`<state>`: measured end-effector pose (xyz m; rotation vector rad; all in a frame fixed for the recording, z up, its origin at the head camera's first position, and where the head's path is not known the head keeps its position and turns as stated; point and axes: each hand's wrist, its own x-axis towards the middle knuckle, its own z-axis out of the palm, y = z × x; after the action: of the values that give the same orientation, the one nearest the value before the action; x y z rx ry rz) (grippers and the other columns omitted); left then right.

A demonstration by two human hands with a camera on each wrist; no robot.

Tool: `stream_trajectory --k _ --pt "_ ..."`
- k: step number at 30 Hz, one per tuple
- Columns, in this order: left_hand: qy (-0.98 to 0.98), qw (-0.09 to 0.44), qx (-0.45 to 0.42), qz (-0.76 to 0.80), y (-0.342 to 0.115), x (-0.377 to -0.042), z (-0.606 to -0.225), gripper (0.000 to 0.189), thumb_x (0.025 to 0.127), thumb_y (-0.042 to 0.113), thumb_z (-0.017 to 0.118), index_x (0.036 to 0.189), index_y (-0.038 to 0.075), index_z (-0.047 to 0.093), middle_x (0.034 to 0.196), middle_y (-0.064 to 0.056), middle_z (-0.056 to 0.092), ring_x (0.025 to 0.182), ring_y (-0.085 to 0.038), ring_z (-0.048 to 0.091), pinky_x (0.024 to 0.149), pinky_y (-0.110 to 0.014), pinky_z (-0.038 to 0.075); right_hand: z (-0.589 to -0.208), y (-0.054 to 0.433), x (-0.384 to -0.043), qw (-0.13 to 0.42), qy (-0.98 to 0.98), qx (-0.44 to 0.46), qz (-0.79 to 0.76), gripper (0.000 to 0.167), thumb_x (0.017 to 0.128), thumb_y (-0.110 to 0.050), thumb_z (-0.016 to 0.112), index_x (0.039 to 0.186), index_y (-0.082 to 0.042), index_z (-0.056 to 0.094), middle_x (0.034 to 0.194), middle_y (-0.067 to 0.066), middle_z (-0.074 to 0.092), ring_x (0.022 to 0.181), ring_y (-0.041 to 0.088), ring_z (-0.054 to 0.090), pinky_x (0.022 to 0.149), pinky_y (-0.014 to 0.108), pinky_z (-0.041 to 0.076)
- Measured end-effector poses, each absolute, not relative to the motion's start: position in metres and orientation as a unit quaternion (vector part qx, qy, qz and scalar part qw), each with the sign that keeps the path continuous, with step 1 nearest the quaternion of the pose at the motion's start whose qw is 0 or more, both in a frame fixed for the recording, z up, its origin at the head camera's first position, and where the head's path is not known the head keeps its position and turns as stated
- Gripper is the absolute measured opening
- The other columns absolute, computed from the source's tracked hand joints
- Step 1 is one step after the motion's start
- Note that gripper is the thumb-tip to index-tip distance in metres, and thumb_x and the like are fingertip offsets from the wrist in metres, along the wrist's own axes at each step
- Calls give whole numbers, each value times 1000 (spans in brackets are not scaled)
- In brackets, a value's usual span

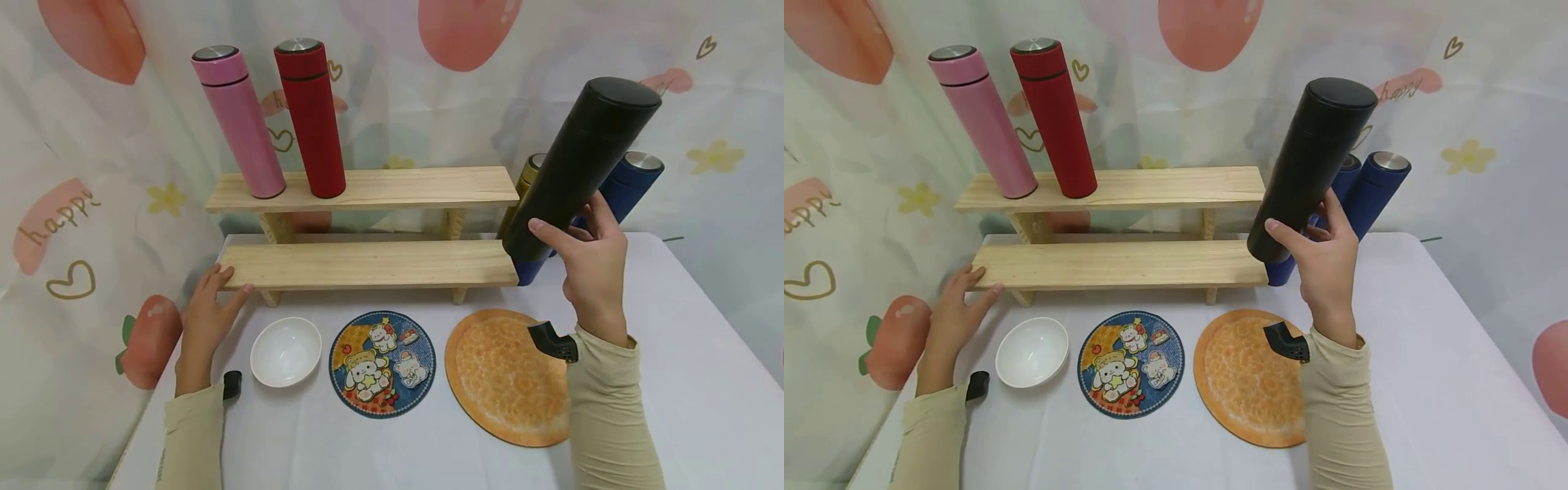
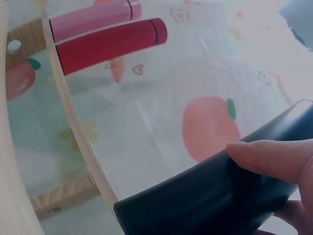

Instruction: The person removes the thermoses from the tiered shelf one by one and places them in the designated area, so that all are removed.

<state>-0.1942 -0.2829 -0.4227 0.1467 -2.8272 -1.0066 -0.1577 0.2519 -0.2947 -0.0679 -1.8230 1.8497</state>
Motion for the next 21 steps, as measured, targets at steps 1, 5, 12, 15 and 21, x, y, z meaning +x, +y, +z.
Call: stream_trajectory --k 1,5,12,15,21 --pt "-939 68 49 -334 -283 -194 -423 78 107 50 63 164 3 39 174 -21 23 157 -50 23 114 -83 13 -295 255 -158 272 -674 -29 686 76 89 0 85 155 -24 58 147 10 57 118 24 60 110 43 50" --pt "-939 64 50 -334 -283 -194 -422 78 107 49 64 164 2 39 175 -21 23 157 -49 23 115 -82 12 -295 265 -157 281 -678 -54 677 76 89 -1 86 156 -25 57 146 8 57 117 23 61 113 49 47" --pt "-937 66 50 -339 -283 -194 -423 79 107 51 63 164 2 38 174 -23 22 157 -50 22 114 -83 11 -295 280 -157 280 -674 -78 679 75 89 -2 87 155 -28 59 144 5 56 116 22 61 117 54 40" --pt "-937 67 50 -339 -283 -194 -423 79 107 52 62 164 2 38 174 -23 22 157 -50 22 114 -83 11 -294 287 -157 280 -663 -79 690 76 88 0 87 153 -28 61 143 6 55 116 23 60 118 53 39" --pt "-936 70 50 -340 -282 -194 -422 78 107 49 64 164 2 40 174 -22 24 157 -49 23 114 -82 14 -297 302 -156 279 -640 -85 711 77 85 5 88 151 -25 64 140 6 56 107 23 63 98 31 56"
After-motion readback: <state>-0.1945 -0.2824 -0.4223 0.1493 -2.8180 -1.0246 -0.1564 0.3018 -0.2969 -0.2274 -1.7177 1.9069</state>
